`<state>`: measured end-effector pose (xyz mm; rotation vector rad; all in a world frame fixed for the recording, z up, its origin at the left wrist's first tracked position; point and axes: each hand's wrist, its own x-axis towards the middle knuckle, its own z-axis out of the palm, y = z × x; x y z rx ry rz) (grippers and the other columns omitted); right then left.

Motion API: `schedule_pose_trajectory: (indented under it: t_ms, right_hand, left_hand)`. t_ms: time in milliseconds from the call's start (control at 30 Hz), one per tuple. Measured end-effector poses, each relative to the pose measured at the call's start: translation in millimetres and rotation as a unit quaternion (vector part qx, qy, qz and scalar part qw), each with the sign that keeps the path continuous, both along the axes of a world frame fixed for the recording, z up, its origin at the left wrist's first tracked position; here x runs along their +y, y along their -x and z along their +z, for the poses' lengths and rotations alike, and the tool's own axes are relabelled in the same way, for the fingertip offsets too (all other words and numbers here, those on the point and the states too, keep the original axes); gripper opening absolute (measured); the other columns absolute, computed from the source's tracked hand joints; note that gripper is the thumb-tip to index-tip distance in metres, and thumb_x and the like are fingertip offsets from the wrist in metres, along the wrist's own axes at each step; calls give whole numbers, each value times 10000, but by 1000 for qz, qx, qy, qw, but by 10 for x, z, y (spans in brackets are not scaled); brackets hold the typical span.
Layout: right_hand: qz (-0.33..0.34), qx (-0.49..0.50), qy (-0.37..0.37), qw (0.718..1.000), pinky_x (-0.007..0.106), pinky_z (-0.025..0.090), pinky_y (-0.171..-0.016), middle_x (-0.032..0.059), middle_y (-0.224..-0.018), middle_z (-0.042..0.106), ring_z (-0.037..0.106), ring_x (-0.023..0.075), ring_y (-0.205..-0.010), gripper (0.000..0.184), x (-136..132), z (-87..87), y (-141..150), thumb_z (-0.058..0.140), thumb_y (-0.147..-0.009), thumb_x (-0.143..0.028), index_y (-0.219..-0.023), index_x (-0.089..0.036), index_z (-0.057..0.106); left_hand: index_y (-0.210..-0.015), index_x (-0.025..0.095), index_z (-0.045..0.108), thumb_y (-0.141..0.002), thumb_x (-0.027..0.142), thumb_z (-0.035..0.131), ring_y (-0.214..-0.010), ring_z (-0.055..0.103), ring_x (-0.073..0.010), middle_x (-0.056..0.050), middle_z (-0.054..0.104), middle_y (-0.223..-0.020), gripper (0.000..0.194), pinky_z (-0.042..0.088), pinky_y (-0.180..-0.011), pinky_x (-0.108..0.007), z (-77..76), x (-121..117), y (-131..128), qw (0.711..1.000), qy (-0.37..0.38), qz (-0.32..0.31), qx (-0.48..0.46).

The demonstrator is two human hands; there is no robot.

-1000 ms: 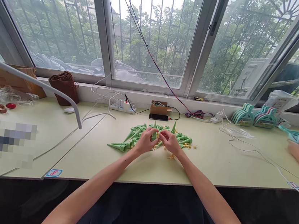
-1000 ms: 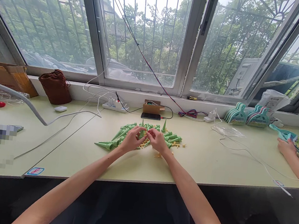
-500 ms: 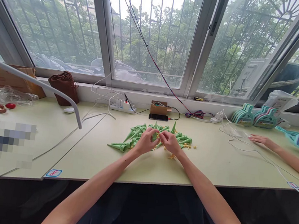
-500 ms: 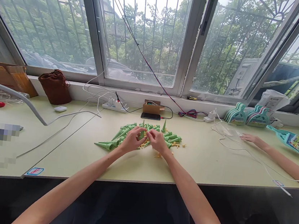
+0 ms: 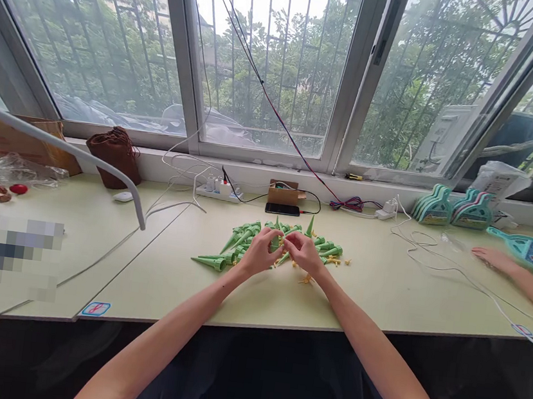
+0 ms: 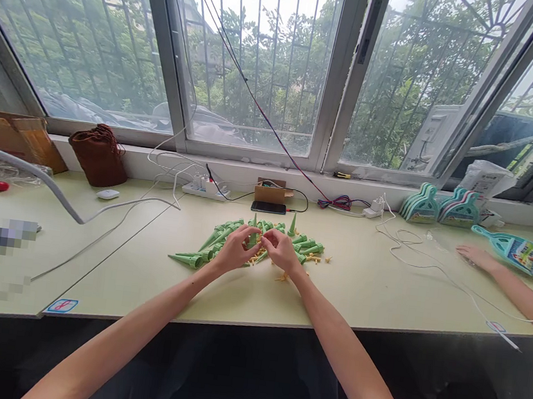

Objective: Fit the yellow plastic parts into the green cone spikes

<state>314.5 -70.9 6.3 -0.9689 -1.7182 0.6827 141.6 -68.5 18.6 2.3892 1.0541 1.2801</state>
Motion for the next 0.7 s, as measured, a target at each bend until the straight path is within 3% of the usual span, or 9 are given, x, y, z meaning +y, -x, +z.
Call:
schedule_pose_trajectory:
  t_ms: [700]
  right_hand:
    - [-29, -38, -5, 999, 259, 381, -479, -13, -516, 513, 468, 138, -478, 414, 8, 6, 0, 477, -909, -551, -703, -199, 548]
  left_hand:
    - [-1046, 198, 614, -825, 235, 611, -558, 458, -72, -8, 528, -871, 224, 439, -578, -231, 21, -22, -11, 1000, 6, -8, 4]
